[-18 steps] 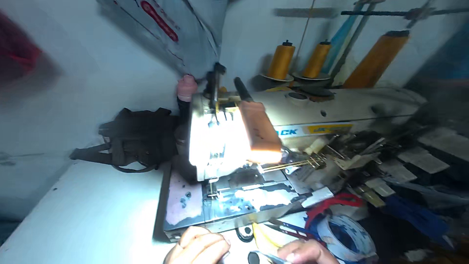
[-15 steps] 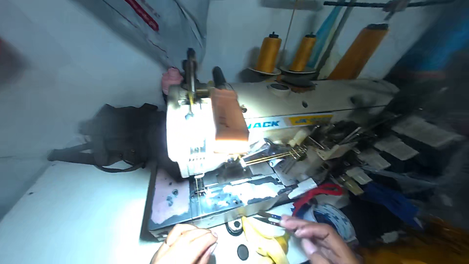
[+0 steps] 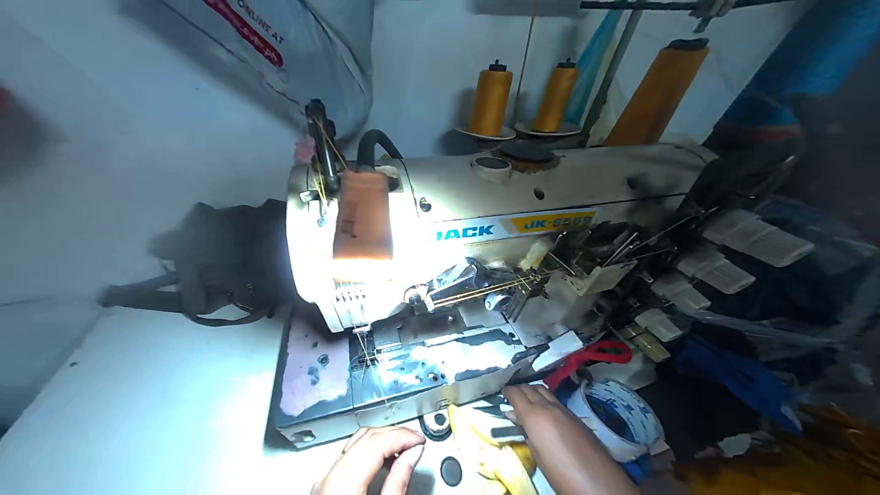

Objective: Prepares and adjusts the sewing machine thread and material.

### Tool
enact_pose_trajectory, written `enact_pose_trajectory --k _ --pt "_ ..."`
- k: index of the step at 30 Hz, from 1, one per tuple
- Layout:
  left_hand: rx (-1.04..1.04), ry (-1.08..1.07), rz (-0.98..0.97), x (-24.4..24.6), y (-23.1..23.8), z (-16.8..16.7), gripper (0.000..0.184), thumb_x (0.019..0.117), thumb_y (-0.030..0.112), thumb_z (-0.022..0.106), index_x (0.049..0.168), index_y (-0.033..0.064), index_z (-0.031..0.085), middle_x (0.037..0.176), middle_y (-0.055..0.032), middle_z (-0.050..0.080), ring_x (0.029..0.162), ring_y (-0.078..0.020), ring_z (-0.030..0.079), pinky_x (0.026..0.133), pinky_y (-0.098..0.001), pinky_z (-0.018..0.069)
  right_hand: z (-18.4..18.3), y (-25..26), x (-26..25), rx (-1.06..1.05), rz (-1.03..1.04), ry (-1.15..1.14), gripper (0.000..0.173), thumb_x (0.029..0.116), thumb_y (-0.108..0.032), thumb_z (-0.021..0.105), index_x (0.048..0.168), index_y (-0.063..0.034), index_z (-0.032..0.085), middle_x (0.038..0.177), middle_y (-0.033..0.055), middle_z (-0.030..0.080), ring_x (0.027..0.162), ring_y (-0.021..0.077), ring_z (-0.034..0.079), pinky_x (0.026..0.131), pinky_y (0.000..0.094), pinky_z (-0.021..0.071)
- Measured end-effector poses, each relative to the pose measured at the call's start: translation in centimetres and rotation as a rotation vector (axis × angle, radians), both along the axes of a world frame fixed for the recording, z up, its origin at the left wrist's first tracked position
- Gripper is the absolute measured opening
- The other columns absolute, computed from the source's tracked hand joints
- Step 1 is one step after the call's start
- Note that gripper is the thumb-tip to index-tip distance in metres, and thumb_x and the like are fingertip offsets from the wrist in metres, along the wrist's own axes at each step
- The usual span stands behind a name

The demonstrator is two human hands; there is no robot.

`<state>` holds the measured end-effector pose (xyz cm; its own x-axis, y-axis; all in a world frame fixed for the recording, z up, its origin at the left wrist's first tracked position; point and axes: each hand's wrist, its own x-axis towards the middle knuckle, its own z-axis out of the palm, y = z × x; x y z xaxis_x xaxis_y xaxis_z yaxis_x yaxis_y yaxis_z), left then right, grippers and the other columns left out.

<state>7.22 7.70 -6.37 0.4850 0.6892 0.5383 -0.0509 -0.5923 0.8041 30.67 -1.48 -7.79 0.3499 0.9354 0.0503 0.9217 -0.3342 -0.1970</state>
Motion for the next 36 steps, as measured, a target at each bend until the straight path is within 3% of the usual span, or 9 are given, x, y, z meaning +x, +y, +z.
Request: enact_pose_trajectory --k 4,7,14,17,20,22,25,29,36 --pt "-0.094 0.011 -0.016 0.3 -0.2 0.7 0.011 0.0957 0.001 0.066 0.101 -0.0038 0.074 0.099 -0.0083 0.075 0.090 -0.0066 0.071 0.083 -0.0224 0.0590 1.0 1.1 0.0 -0.198 -0.020 0.077 0.028 0.0988 0.001 0.059 0.125 0.0071 0.064 0.127 0.0271 0.062 0.125 0.0429 0.059 0.105 0.0499 0.0496" --pt "-0.121 0.017 -0.010 0.4 -0.2 0.8 0.010 0.0956 0.001 0.065 0.100 -0.0032 0.074 0.097 -0.0077 0.075 0.086 -0.0066 0.071 0.080 -0.0222 0.0593 1.1 1.0 0.3 -0.175 0.012 0.111 0.026 0.0933 0.010 0.060 0.119 0.0081 0.066 0.122 0.0293 0.062 0.121 0.0447 0.060 0.104 0.0513 0.0501" --pt "-0.203 0.082 -0.009 0.2 -0.1 -0.2 0.010 0.0952 0.000 0.064 0.098 -0.0038 0.073 0.092 -0.0067 0.075 0.081 -0.0064 0.071 0.076 -0.0220 0.0592 2.1 -0.9 0.6 0.077 -0.026 0.163 0.023 0.0954 0.007 0.057 0.117 0.0070 0.063 0.119 0.0286 0.064 0.099 0.0451 0.070 0.082 0.0582 0.0580" --pt "-0.257 0.049 -0.013 0.6 -0.3 0.0 0.010 0.0961 -0.001 0.063 0.099 -0.0036 0.072 0.093 -0.0058 0.075 0.082 -0.0064 0.072 0.076 -0.0229 0.0600 2.4 -1.8 0.7 0.275 -0.030 0.118 0.023 0.0970 0.002 0.055 0.119 0.0085 0.061 0.100 0.0277 0.068 0.083 0.0453 0.071 0.072 0.0607 0.0577" --pt "-0.249 0.019 -0.011 1.4 -0.4 1.1 0.012 0.0962 -0.001 0.063 0.102 -0.0040 0.073 0.097 -0.0069 0.076 0.086 -0.0074 0.073 0.080 -0.0240 0.0608 2.7 -2.3 0.9 0.465 0.037 0.058 0.028 0.1023 -0.008 0.052 0.122 0.0087 0.062 0.093 0.0239 0.071 0.072 0.0380 0.072 0.064 0.0528 0.0598" --pt "-0.218 0.006 -0.021 2.1 -0.4 1.7 0.014 0.0964 -0.002 0.063 0.105 -0.0046 0.073 0.101 -0.0083 0.076 0.090 -0.0087 0.073 0.084 -0.0249 0.0610 2.8 -2.2 1.2 0.537 0.100 0.082 0.033 0.1059 -0.012 0.047 0.127 0.0079 0.062 0.099 0.0228 0.072 0.075 0.0321 0.073 0.067 0.0463 0.0608" --pt "-0.212 -0.025 -0.050 3.3 -0.4 2.7 0.021 0.0967 -0.002 0.063 0.116 -0.0077 0.068 0.103 -0.0078 0.076 0.091 -0.0091 0.074 0.085 -0.0265 0.0610 3.9 -1.9 1.4 0.522 0.170 0.184 0.035 0.1068 -0.012 0.047 0.134 0.0059 0.060 0.110 0.0226 0.072 0.087 0.0307 0.074 0.079 0.0444 0.0608" --pt "-0.215 -0.068 -0.063 4.8 -0.1 3.2 0.035 0.0943 -0.004 0.065 0.128 -0.0083 0.056 0.100 -0.0037 0.077 0.089 -0.0084 0.074 0.083 -0.0268 0.0609 4.0 -0.9 2.6 0.501 0.297 0.296 0.038 0.1097 -0.018 0.041 0.137 -0.0008 0.061 0.100 0.0166 0.072 0.075 0.0220 0.070 0.070 0.0382 0.0597" --pt "-0.173 -0.111 -0.112 6.4 0.0 3.3 0.041 0.0944 -0.005 0.065 0.132 -0.0107 0.048 0.101 -0.0058 0.077 0.091 -0.0101 0.074 0.085 -0.0287 0.0611 4.3 0.3 2.4 0.431 0.480 0.518 0.036 0.1040 -0.032 0.058 0.113 0.0016 0.069 0.086 0.0149 0.070 0.072 0.0160 0.065 0.068 0.0298 0.0552"
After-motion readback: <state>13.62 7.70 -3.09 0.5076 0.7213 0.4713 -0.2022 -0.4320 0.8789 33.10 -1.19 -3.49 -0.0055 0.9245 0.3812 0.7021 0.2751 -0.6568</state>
